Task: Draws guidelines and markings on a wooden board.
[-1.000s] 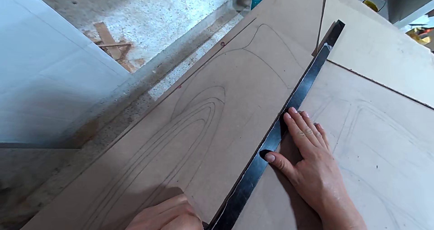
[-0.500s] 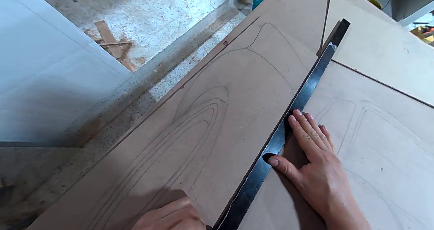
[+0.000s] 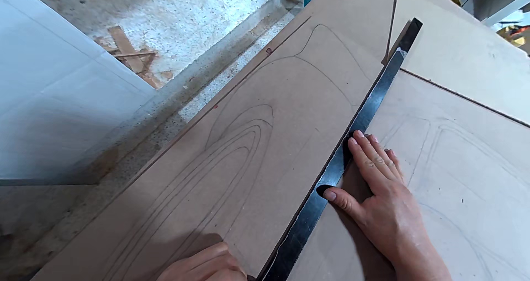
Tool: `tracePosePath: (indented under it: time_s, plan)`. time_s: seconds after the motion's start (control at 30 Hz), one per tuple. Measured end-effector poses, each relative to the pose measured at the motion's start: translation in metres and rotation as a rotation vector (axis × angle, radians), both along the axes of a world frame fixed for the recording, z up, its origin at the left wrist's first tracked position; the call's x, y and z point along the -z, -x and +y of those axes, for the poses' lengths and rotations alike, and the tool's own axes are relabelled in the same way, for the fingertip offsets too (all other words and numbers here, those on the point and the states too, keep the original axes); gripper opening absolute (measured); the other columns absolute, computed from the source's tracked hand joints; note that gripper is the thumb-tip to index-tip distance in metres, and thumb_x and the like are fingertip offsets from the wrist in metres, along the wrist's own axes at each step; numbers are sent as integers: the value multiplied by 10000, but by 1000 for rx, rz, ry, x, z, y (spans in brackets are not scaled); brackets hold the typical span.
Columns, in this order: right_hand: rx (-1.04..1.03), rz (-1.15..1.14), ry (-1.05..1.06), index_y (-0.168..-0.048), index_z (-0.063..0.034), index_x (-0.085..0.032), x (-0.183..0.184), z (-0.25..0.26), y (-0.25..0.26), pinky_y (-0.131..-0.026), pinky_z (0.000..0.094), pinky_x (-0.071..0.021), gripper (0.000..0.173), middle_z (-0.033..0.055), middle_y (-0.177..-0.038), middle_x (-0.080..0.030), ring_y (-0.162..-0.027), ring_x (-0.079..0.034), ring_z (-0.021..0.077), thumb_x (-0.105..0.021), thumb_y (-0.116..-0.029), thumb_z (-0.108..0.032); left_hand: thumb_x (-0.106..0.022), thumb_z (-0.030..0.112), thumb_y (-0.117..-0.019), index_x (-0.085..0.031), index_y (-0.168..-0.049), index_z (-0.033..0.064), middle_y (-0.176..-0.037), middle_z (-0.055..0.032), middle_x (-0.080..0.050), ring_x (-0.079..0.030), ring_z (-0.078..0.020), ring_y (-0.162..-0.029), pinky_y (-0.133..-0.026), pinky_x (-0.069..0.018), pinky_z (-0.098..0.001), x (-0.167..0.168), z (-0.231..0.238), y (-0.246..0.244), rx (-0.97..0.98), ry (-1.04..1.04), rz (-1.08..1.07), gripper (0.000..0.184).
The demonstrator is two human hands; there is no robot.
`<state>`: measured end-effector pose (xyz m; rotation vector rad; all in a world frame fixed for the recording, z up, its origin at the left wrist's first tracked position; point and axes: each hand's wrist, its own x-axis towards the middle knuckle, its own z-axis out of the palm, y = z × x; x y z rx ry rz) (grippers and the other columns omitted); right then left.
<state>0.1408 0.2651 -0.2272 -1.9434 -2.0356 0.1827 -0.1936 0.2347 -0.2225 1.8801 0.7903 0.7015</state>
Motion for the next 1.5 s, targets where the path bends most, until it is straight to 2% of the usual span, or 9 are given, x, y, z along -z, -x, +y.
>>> tracePosePath:
  time_s: [0.3,0.43,0.53,0.67,0.97,1.17,1.27,1.4,1.5]
  plan:
    - [1,20,-5,-1530,-208,-534,-1,1,1,-1273,567,-241,936,-49,-1625,-434,-1542,-323,170,-571,-834,-833,-695,123,-920,-662,-907,6,-843,-163,-691,-681,-236,-835,-744,-568,-349,-3,0,-1,-3,23,15,122]
    - [16,28,5,-1531,-203,-533,-1,1,2,-1274,568,-231,952,-61,-1634,-419,-1545,-314,161,-569,-826,-842,-725,138,-931,-689,-949,29,-864,-129,-696,-671,-176,-803,-682,-566,-313,-13,7,-15,-89,47,83,116]
    - [18,24,17,-1535,-204,-529,-1,1,2,-1278,555,-227,955,-70,-1636,-414,-1547,-308,158,-559,-829,-847,-714,231,-952,-713,-998,87,-869,-38,-690,-636,-62,-715,-588,-543,-222,-11,24,-40,-197,16,118,151]
    - [14,15,6,-1533,-201,-533,0,1,2,-1273,554,-231,958,-68,-1635,-416,-1548,-306,163,-533,-834,-857,-671,340,-927,-703,-938,235,-748,144,-640,-580,56,-601,-509,-508,-147,-10,66,-92,-314,-74,206,111]
    - [7,40,4,-1530,-207,-535,-1,1,1,-1277,551,-225,949,-53,-1630,-427,-1542,-319,166,-539,-836,-853,-737,201,-918,-697,-914,210,-657,100,-625,-557,-10,-524,-453,-454,-192,-22,128,-149,-303,29,187,41]
    - [-17,41,11,-1535,-190,-528,-3,2,-1,-1271,556,-231,928,-42,-1635,-421,-1539,-329,179,-511,-869,-836,-667,313,-915,-680,-950,262,-701,150,-613,-554,27,-545,-443,-471,-170,-20,59,-84,-275,-12,248,64]
    - [-34,59,29,-1548,-179,-507,-5,3,0,-1273,553,-223,933,-42,-1640,-412,-1542,-323,180,-520,-874,-824,-682,306,-941,-710,-980,182,-845,76,-689,-622,12,-693,-571,-535,-167,-13,3,-29,-257,7,199,133]
    - [-54,61,49,-1563,-169,-481,-8,4,-1,-1274,579,-188,952,-7,-1661,-375,-1555,-295,213,-539,-868,-816,-708,209,-970,-691,-1038,106,-928,-38,-704,-678,-104,-847,-725,-581,-266,-26,-47,22,-245,160,75,125]
    - [-127,58,66,-1588,-273,-446,-9,4,-3,-1263,640,-136,836,-4,-1703,-284,-1585,-204,265,-510,-916,-766,-653,202,-1011,-693,-1130,120,-1027,-56,-726,-703,-141,-958,-827,-598,-309,-26,-73,32,-276,121,28,150]
